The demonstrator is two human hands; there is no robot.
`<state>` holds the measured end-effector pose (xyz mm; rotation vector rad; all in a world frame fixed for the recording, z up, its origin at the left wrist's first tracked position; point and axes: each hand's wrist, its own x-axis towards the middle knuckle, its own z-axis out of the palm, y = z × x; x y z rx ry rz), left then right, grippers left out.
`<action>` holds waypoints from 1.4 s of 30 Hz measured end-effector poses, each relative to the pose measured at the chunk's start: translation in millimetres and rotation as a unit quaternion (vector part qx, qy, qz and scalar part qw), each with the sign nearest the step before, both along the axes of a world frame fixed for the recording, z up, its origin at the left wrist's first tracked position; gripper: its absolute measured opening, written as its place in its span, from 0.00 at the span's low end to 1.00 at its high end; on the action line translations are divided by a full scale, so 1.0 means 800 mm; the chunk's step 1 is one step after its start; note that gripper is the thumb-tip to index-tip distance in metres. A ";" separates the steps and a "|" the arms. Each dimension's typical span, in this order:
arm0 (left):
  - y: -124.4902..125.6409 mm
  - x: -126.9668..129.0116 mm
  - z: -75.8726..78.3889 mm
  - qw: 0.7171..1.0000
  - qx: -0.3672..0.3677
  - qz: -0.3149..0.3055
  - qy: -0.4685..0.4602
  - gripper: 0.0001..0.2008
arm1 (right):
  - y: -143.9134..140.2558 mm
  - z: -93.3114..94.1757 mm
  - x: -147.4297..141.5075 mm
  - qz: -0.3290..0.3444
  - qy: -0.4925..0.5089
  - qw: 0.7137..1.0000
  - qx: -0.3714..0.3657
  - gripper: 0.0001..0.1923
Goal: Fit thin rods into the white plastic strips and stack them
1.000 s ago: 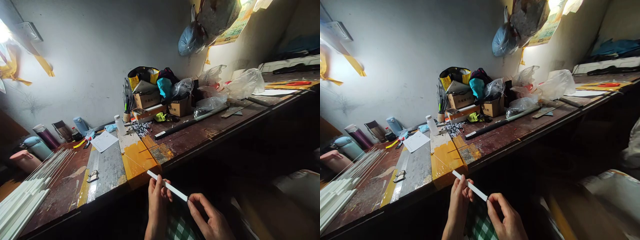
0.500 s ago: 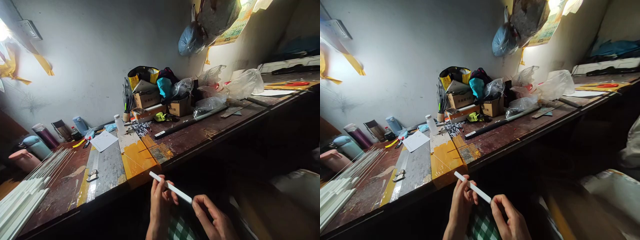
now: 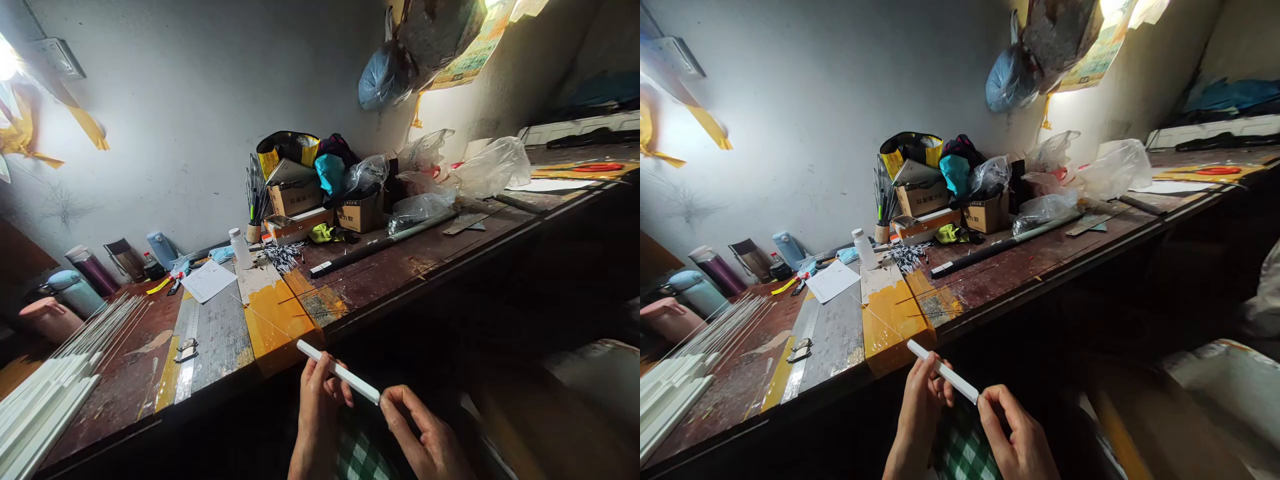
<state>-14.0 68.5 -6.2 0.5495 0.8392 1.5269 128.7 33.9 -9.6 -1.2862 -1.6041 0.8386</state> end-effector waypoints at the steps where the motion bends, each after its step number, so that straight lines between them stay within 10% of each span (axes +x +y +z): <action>1: 0.001 0.000 0.000 1.000 -0.003 0.000 0.005 0.20 | -0.001 0.002 -0.001 -0.004 0.003 1.000 -0.003 0.17; 42: -0.006 0.005 0.004 0.999 0.001 0.031 0.020 0.21 | -0.007 0.005 -0.006 -0.011 0.031 0.999 -0.014 0.18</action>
